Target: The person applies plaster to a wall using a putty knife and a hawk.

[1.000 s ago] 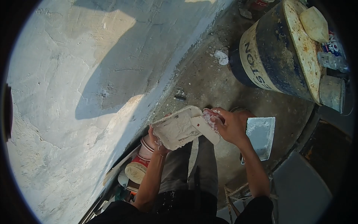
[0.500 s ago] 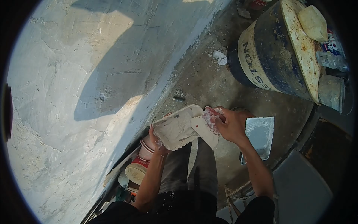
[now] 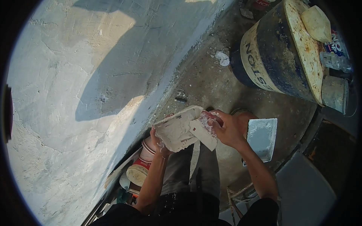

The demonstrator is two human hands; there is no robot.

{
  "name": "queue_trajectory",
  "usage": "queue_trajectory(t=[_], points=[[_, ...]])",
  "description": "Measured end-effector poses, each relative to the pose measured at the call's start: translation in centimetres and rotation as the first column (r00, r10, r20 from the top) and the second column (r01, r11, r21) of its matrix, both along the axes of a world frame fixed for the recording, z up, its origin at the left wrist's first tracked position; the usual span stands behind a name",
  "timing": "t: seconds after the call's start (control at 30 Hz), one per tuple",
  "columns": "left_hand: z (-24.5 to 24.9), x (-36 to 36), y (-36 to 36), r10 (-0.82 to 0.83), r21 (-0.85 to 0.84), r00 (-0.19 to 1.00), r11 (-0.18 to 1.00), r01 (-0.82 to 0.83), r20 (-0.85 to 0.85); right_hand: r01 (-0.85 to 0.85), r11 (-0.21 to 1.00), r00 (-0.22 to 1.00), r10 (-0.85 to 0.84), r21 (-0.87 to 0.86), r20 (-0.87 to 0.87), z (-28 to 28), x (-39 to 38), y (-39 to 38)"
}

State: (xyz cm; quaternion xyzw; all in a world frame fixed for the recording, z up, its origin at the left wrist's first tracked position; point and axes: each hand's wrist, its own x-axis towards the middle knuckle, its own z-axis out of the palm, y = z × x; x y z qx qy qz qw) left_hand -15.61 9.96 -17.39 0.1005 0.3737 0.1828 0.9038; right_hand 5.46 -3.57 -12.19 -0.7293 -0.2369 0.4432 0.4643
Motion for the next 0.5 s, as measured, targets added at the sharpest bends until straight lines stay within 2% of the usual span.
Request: queue_trajectory(t=[0.07, 0.1, 0.2, 0.3, 0.4, 0.5], points=[[0.0, 0.0, 0.0, -0.088, 0.110, 0.996, 0.990, 0.087, 0.003, -0.136, 0.982, 0.975, 0.156, -0.129, 0.160, 1.9, 0.0, 0.8], [0.0, 0.1, 0.1, -0.132, 0.166, 0.991, 0.978, 0.130, 0.002, -0.149, 0.983, 0.940, 0.174, -0.106, 0.292, 1.5, -0.5, 0.7], [0.5, 0.5, 0.0, -0.093, 0.126, 0.996, 0.988, 0.093, -0.008, -0.228, 0.974, 0.889, 0.211, -0.005, 0.406, 2.3, -0.5, 0.9], [0.5, 0.6, -0.1, -0.131, 0.136, 0.991, 0.982, 0.129, 0.004, -0.251, 0.968, 0.902, 0.229, 0.015, 0.366, 1.1, -0.8, 1.1], [0.5, 0.9, -0.6, -0.156, 0.128, 0.987, 0.980, 0.151, 0.030, -0.235, 0.972, 0.908, 0.227, -0.020, 0.353, 2.5, -1.1, 2.3], [1.1, 1.3, -0.7, -0.119, 0.084, 0.993, 0.989, 0.118, 0.003, -0.306, 0.952, 0.892, 0.296, -0.028, 0.343, 2.0, -1.0, 2.5]])
